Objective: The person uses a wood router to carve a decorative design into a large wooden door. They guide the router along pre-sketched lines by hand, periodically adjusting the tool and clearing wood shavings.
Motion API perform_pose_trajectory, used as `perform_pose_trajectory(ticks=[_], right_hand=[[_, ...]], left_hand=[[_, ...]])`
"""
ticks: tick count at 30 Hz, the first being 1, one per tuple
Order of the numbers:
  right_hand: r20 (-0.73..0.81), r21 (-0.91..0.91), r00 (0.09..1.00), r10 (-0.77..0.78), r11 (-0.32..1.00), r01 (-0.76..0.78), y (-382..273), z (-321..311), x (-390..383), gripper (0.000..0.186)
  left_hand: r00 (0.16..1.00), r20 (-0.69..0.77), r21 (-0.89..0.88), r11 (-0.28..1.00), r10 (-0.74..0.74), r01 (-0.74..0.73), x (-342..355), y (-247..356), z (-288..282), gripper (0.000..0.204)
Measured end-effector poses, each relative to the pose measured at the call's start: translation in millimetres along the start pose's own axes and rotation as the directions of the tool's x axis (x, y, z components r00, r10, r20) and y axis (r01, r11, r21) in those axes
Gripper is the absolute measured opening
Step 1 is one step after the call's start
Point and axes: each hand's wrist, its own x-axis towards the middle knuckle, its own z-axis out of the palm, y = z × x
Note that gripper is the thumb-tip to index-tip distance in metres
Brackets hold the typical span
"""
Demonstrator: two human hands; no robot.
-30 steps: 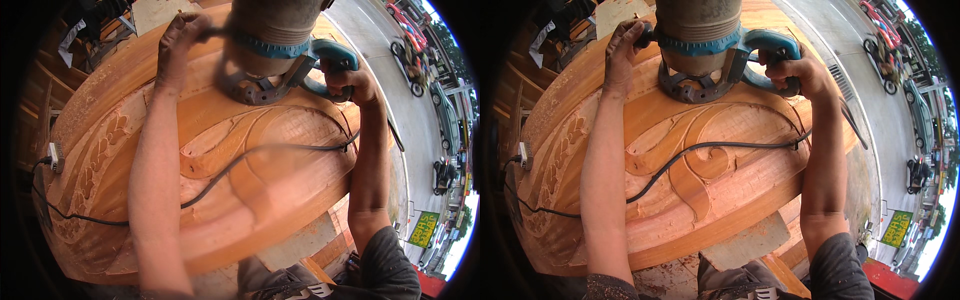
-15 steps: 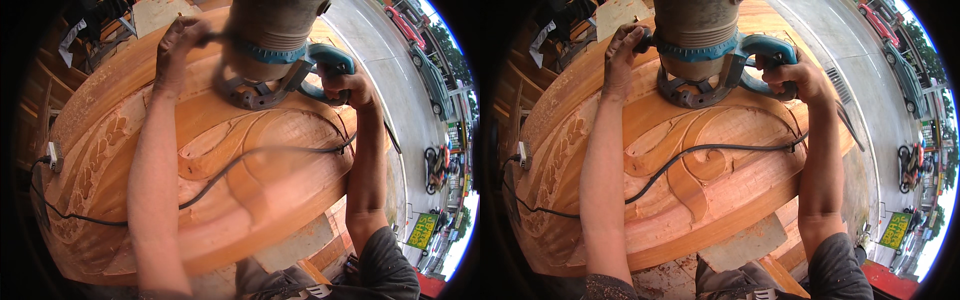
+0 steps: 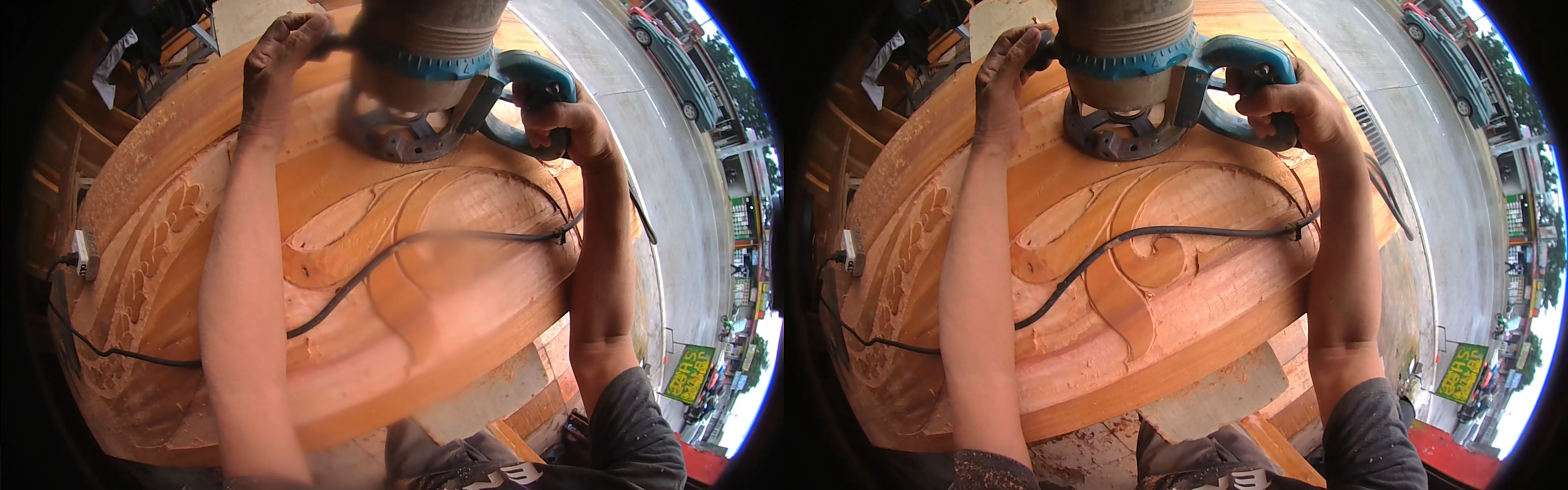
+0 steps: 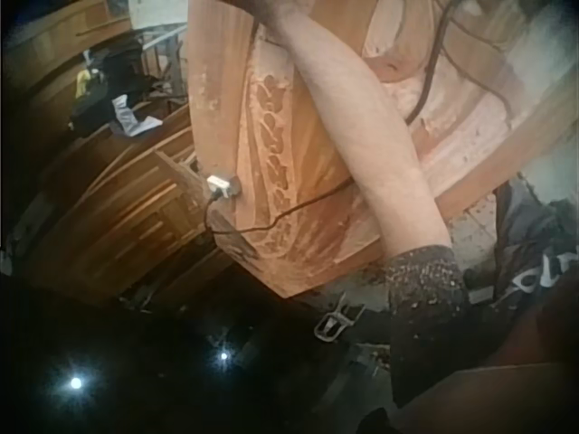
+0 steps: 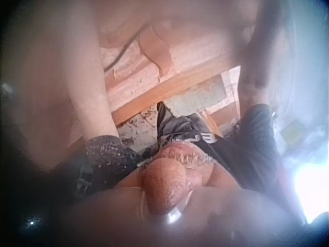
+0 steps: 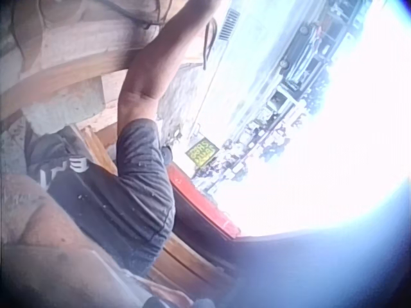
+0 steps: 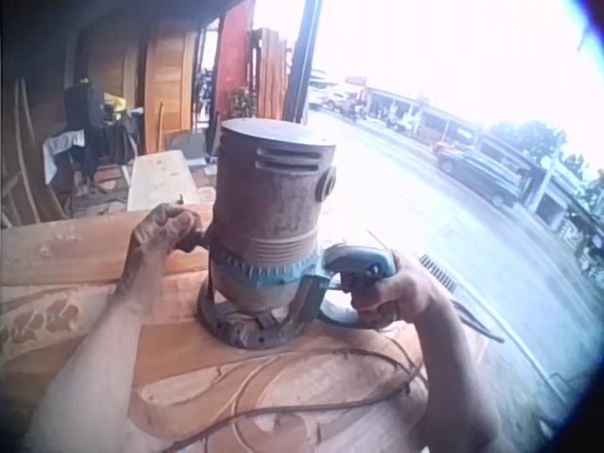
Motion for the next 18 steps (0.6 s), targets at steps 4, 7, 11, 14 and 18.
perform_pose_trajectory(ticks=[4, 7, 11, 14, 18], right_hand=[[-0.015, 0.016, 1.0, 0.009, 1.0, -0.009, -1, 2, 0, 0.032], [0.002, 0.008, 1.0, 0.021, 1.0, -0.021, 0, 0, 1, 0.032], [0.013, 0.018, 1.0, -0.001, 1.0, 0.001, 4, 1, 1, 0.032], [0.025, 0.014, 1.0, -0.012, 1.0, 0.011, 6, -4, 1, 0.032], [0.008, -0.014, 1.0, -0.019, 1.0, 0.019, 6, -1, 3, 0.031]], left_hand=[[1.0, -0.002, 0.008, 1.0, -0.002, 0.002, 2, -3, -5, 0.03], [1.0, -0.013, 0.011, 1.0, 0.004, -0.004, 2, -5, -5, 0.029], [1.0, 0.02, -0.023, 1.0, 0.019, -0.019, 1, -1, -8, 0.029], [0.999, 0.04, -0.058, 0.998, 0.014, -0.012, 2, 4, -1, 0.025], [0.999, 0.027, -0.1, 0.994, -0.035, 0.038, 2, 10, 5, 0.035]])
